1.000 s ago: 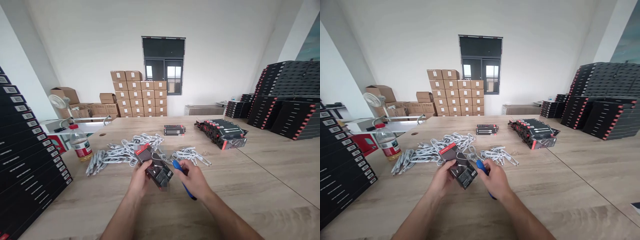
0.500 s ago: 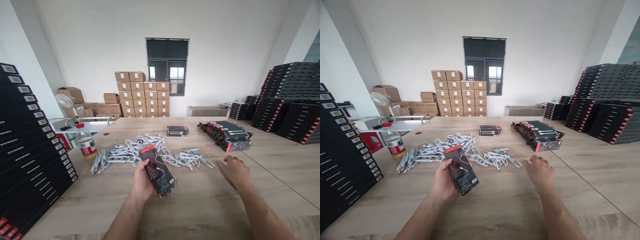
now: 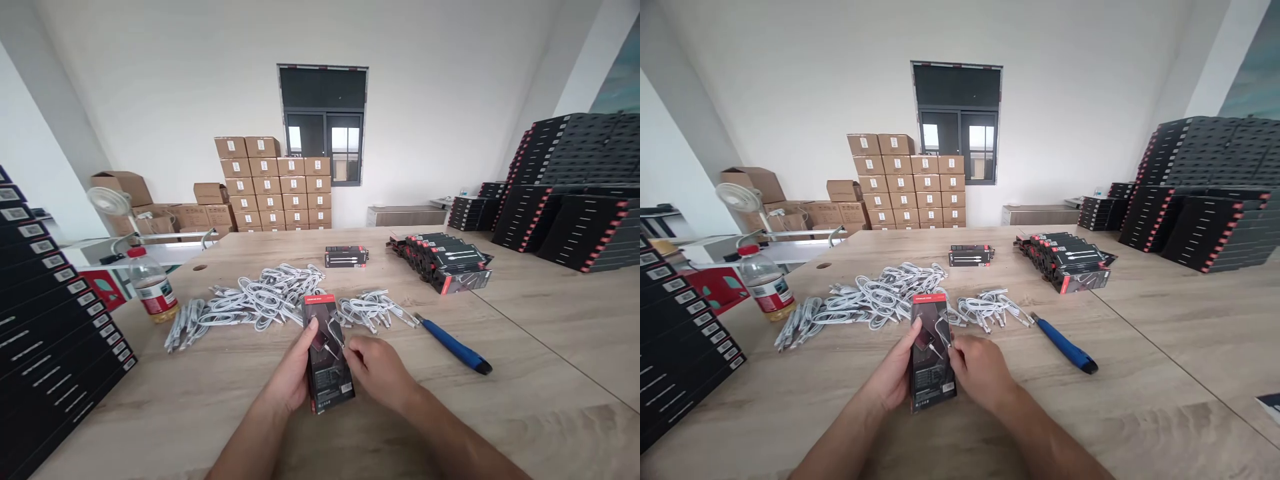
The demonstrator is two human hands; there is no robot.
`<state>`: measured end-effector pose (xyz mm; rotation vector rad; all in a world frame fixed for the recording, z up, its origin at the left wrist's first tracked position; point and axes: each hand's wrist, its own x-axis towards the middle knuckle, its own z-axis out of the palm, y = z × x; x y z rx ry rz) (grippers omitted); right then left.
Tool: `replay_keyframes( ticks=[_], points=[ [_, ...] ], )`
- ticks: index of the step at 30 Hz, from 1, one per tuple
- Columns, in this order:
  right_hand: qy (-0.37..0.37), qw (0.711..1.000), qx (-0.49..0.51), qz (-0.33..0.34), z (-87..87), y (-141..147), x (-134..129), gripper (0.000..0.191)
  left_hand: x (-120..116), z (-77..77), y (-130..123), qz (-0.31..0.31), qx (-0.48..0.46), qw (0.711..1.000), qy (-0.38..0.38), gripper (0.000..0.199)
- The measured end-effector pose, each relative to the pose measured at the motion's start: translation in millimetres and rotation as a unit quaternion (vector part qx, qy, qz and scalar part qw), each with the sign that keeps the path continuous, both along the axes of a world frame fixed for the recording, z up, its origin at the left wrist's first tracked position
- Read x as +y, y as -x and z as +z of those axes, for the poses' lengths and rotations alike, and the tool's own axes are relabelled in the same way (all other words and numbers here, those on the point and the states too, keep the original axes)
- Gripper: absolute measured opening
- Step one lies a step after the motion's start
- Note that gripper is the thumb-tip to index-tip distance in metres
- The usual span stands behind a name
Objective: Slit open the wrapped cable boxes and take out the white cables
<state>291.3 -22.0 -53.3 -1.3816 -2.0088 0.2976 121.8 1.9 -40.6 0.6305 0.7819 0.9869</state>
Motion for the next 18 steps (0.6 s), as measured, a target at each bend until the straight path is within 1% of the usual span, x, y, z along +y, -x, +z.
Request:
replay_keyframes(
  ticks=[2, 4, 7, 9, 12, 15, 17, 18],
  points=[
    [-0.038, 0.999, 0.006, -0.012, -0.4, -5.7, 2.6, 0.030, -0.5, -1.9, 0.9, 0.009, 0.019, 1.000, -0.007, 0.033],
    [-0.068, 0.997, 0.018, -0.032, 0.0, -8.7, 5.0, 0.027, -1.6, -0.5, 2.3, 0.015, 0.028, 0.999, -0.008, 0.026],
    [-0.087, 0.992, 0.043, -0.079, 1.4, -16.3, 11.6, 0.020, -5.5, 7.1, 5.4, -0.011, 0.027, 1.000, -0.010, 0.023],
    [-0.099, 0.985, 0.069, -0.127, 2.8, -27.9, 18.6, 0.018, -9.3, 11.5, 7.2, -0.067, 0.025, 0.997, -0.017, 0.025],
    [-0.109, 0.965, 0.122, -0.203, 5.5, -53.0, 28.8, 0.023, -16.0, 11.5, 7.1, -0.177, 0.033, 0.983, -0.022, 0.030],
    [-0.106, 0.944, 0.187, -0.251, 8.1, -77.1, 35.1, 0.026, -24.4, 8.0, 2.8, -0.280, 0.037, 0.958, -0.040, 0.029],
    [-0.097, 0.929, 0.239, -0.264, 8.8, -87.2, 37.7, 0.027, -31.2, 8.4, -0.6, -0.354, 0.024, 0.933, -0.056, 0.030],
    [-0.088, 0.922, 0.267, -0.265, 8.7, -89.8, 39.0, 0.028, -34.6, 9.6, -1.9, -0.379, 0.012, 0.923, -0.063, 0.032]
  ],
)
